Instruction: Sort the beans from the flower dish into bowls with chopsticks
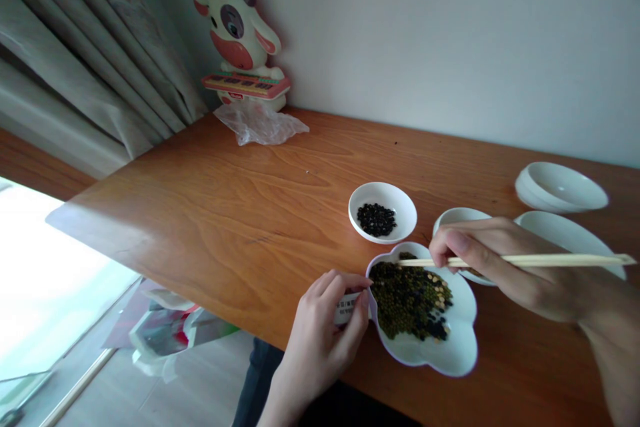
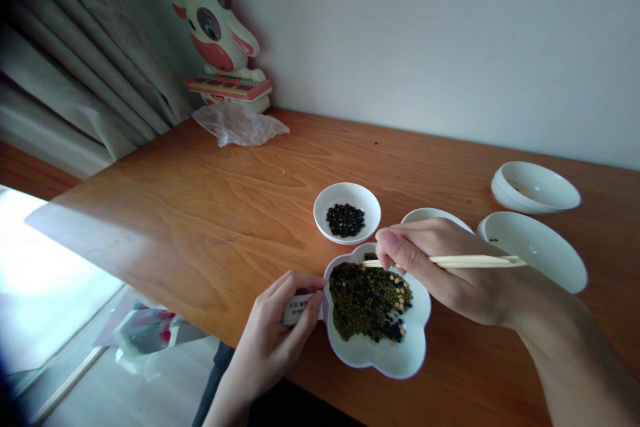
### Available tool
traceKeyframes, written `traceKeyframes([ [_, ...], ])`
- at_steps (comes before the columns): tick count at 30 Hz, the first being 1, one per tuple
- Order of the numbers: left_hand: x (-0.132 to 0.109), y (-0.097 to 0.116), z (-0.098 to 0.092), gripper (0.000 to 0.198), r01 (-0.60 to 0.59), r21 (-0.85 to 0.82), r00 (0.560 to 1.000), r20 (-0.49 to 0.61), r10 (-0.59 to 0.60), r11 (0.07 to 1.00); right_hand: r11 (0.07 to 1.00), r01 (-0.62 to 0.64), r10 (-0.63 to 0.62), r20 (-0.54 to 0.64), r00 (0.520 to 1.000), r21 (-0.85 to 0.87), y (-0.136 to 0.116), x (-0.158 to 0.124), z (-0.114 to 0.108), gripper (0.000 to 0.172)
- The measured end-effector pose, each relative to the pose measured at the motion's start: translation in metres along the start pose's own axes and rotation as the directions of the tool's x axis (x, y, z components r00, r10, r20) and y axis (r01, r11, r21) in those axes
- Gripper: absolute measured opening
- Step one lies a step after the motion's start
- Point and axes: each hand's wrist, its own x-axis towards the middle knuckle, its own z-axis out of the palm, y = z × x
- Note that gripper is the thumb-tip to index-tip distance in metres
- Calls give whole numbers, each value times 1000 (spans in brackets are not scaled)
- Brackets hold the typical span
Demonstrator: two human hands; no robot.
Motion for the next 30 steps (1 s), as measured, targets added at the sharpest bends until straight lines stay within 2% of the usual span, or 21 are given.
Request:
traceKeyframes([
  [14, 1, -1, 0, 16, -3, 5, 1000, 2, 3, 1000, 999, -24, 24, -21, 999, -21, 6, -5, -2, 60],
  [30, 0, 0, 0, 16, 10, -16, 1000, 1, -10, 1000, 999, 33, -33, -11, 999, 1, 7, 1, 5, 60],
])
